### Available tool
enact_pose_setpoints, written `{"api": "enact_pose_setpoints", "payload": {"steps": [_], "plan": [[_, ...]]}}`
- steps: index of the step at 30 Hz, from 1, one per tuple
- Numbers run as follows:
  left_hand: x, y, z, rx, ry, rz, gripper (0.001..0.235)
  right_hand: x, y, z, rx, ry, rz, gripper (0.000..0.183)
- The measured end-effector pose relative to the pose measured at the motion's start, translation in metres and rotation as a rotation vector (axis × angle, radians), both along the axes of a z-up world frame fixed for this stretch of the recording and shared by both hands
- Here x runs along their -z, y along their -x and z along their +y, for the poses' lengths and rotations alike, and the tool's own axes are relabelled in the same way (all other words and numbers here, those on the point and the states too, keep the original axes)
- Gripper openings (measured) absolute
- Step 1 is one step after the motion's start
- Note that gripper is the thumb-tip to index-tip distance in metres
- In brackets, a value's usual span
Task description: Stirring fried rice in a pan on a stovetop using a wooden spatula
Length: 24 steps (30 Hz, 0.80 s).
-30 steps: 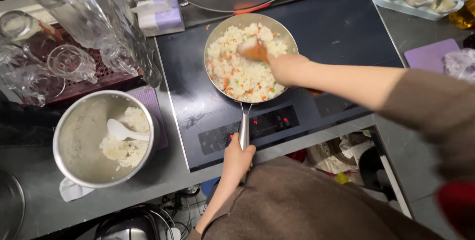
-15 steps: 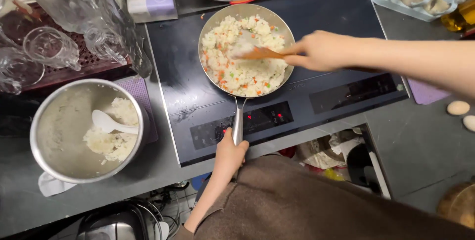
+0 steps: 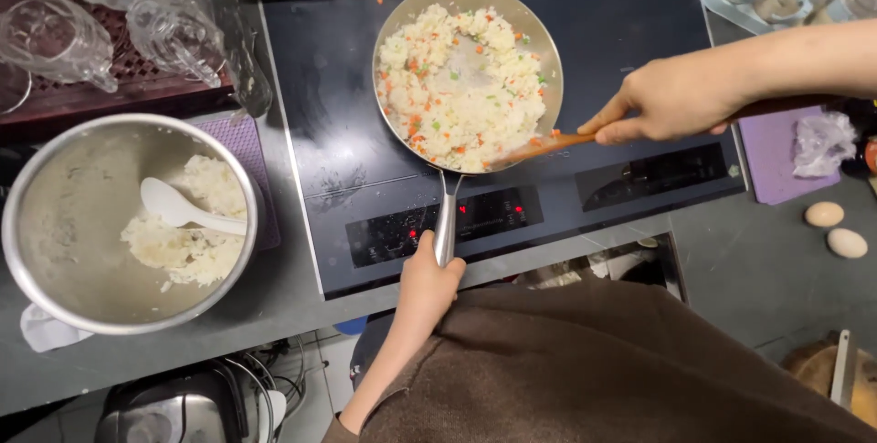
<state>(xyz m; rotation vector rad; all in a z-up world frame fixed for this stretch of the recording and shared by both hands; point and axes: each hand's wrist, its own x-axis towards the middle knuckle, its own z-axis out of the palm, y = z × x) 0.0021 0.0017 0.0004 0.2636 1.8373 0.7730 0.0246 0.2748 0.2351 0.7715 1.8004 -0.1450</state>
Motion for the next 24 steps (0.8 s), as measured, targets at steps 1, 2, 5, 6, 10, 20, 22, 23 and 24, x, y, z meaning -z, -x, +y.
{"api": "enact_pose_setpoints", "payload": {"steps": [1,2,5,6,10,20,22,23,24], "plan": [[0.0,0.0,0.0,-0.003,0.0,-0.004,0.04,0.005,0.004,0.002,-0.016,0.03,-0.018,0.046],[0.007,-0.001,0.0,-0.01,0.003,-0.008,0.04,0.007,0.007,0.005,-0.023,0.032,-0.022,0.046],[0.018,-0.003,-0.002,0.018,0.0,0.049,0.045,0.016,0.017,0.01,-0.007,0.082,-0.066,0.049],[0.016,-0.002,-0.002,0.028,0.018,0.035,0.044,0.019,0.02,0.01,-0.061,0.106,-0.056,0.048],[0.019,-0.004,-0.002,0.058,0.022,0.016,0.054,0.068,-0.007,0.01,-0.183,0.057,0.071,0.042],[0.006,-0.002,0.001,0.02,-0.007,-0.044,0.07,0.102,-0.062,-0.035,-0.076,-0.081,0.51,0.048],[-0.011,0.001,0.002,0.041,0.018,-0.011,0.071,0.123,-0.057,-0.025,-0.022,-0.061,0.702,0.043],[-0.009,-0.001,0.001,0.044,0.023,-0.011,0.071,0.137,-0.046,-0.021,-0.017,-0.057,0.702,0.043],[-0.008,-0.004,0.0,0.024,0.016,-0.012,0.071,0.151,-0.035,-0.016,-0.041,-0.11,0.725,0.042]]}}
